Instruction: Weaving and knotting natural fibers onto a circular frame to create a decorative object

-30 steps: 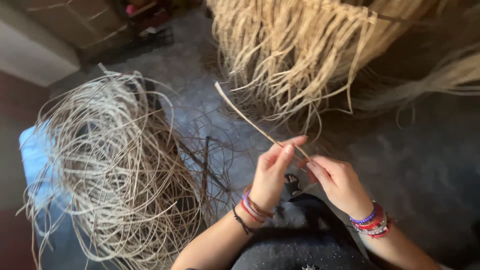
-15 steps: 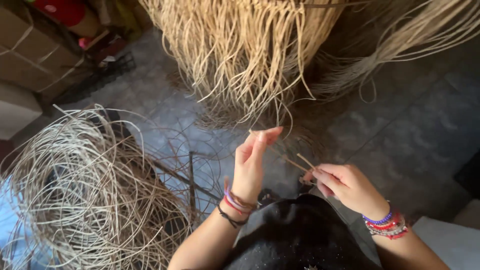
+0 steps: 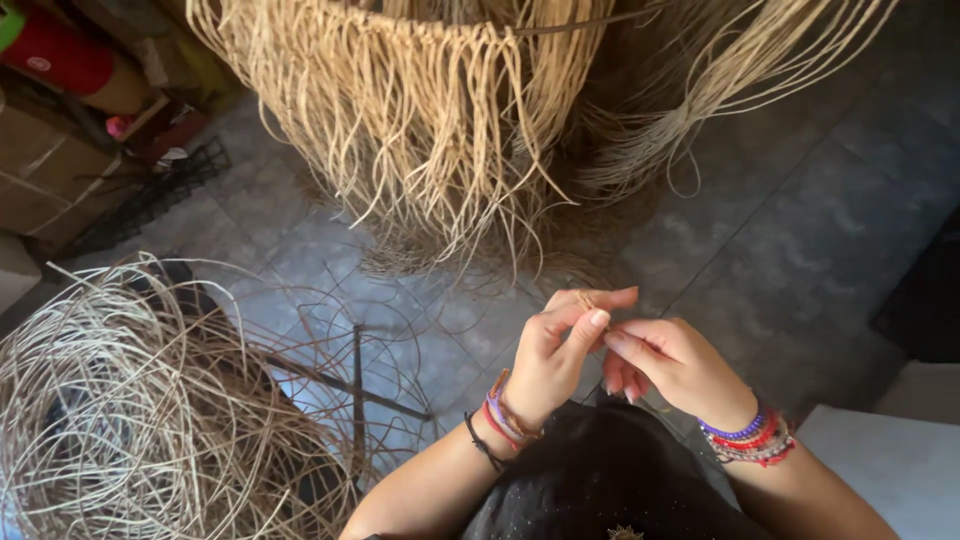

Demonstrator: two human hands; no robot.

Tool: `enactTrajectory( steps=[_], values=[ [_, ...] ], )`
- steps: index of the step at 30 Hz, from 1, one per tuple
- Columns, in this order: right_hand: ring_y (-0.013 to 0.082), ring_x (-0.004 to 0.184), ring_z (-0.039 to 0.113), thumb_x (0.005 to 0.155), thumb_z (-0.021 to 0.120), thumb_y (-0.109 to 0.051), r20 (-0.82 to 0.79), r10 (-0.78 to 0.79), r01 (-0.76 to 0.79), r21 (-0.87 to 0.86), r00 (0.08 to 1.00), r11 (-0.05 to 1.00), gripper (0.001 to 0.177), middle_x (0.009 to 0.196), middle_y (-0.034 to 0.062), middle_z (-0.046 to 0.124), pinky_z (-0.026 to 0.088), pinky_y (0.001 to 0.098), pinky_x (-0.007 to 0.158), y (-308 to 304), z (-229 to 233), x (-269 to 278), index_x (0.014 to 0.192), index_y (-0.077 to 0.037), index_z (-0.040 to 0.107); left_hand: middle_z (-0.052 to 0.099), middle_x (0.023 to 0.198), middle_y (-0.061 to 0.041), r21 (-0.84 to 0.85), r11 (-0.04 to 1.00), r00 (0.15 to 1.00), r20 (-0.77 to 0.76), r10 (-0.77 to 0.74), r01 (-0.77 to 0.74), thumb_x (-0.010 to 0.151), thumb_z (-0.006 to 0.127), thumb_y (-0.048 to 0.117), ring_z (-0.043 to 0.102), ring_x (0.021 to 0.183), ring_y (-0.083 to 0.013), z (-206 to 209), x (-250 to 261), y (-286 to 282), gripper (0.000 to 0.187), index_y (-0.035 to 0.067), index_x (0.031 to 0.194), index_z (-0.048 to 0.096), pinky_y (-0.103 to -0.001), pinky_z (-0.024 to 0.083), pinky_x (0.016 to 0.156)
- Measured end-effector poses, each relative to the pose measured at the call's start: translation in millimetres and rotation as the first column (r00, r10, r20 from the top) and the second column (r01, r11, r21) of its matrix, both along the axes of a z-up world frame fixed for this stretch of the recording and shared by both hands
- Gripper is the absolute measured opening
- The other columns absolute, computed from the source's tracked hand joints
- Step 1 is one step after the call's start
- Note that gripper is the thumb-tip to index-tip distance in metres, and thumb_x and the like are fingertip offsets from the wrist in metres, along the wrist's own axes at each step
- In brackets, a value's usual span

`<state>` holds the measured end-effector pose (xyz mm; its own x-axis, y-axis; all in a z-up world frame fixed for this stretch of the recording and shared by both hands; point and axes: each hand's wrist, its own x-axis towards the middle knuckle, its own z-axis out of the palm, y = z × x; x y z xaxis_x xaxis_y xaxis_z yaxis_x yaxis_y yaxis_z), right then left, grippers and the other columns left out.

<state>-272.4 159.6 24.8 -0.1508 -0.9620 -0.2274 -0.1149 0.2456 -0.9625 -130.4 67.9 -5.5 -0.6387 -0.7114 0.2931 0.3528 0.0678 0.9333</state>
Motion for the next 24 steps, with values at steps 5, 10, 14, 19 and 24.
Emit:
enactTrajectory(
  steps=[5, 10, 14, 19, 24],
  values=[
    [0.0092, 0.034, 0.053, 0.098, 0.059, -0.019, -0.128, -0.035, 0.035, -0.004, 0.991, 0.999, 0.043, 0.04, 0.0029, 0.062, 0.047, 0.0225, 0.032, 6, -5, -26, 0.059, -0.006, 0.072, 0.078, 0.106, -0.012, -0.04, 0.997, 0.998, 0.012, 0.068, -0.067, 0.105, 0.063, 0.019, 0.072, 0.103, -0.0353, 21, -19, 7, 0.027, 0.005, 0.084, 0.073, -0.043, 0.052, 0.095],
    [0.0152, 0.045, 0.058, 0.093, 0.066, -0.017, -0.31, -0.092, 0.089, -0.024, 0.946, 0.996, 0.024, 0.047, 0.0091, 0.068, 0.051, 0.0297, 0.044, 17, 4, -57, 0.079, -0.004, 0.079, 0.079, 0.106, -0.014, 0.105, 0.97, 0.975, 0.01, 0.221, -0.221, 0.108, 0.056, 0.022, 0.07, 0.104, -0.0254, 13, -37, -7, 0.03, 0.003, 0.097, 0.076, -0.038, 0.049, 0.095],
    [0.0094, 0.049, 0.05, 0.096, 0.062, -0.026, -0.516, 0.014, 0.087, 0.171, 0.857, 0.981, 0.028, 0.059, -0.0021, 0.067, 0.04, 0.0255, 0.053, 42, -17, -121, 0.101, -0.023, 0.089, 0.078, 0.107, -0.006, 0.212, 0.84, 0.867, 0.131, 0.481, -0.499, 0.104, 0.052, 0.029, 0.071, 0.105, -0.0169, 19, -31, -40, 0.034, 0.007, 0.101, 0.077, -0.036, 0.053, 0.101],
    [0.0062, 0.058, 0.057, 0.094, 0.065, -0.026, -0.573, 0.064, 0.082, 0.226, 0.817, 0.971, 0.027, 0.077, -0.0098, 0.084, 0.042, 0.0232, 0.061, 43, -8, -156, 0.086, -0.019, 0.089, 0.072, 0.119, -0.009, -0.04, 0.803, 0.787, 0.176, 0.591, -0.594, 0.103, 0.057, 0.026, 0.064, 0.118, -0.0204, -10, -20, -62, 0.028, 0.007, 0.114, 0.073, -0.036, 0.047, 0.108],
    [0.0073, 0.059, 0.068, 0.093, 0.064, -0.031, -0.68, 0.154, -0.1, 0.118, 0.717, 0.988, 0.025, 0.085, -0.0119, 0.085, 0.048, 0.0246, 0.064, 24, -1, -158, 0.082, -0.024, 0.086, 0.033, 0.165, -0.021, -0.895, 0.265, 0.21, 0.199, 0.957, -0.359, 0.089, 0.075, 0.048, 0.028, 0.157, -0.0442, 22, -40, -40, 0.096, 0.004, 0.16, 0.028, -0.063, 0.024, 0.127]
  ],
)
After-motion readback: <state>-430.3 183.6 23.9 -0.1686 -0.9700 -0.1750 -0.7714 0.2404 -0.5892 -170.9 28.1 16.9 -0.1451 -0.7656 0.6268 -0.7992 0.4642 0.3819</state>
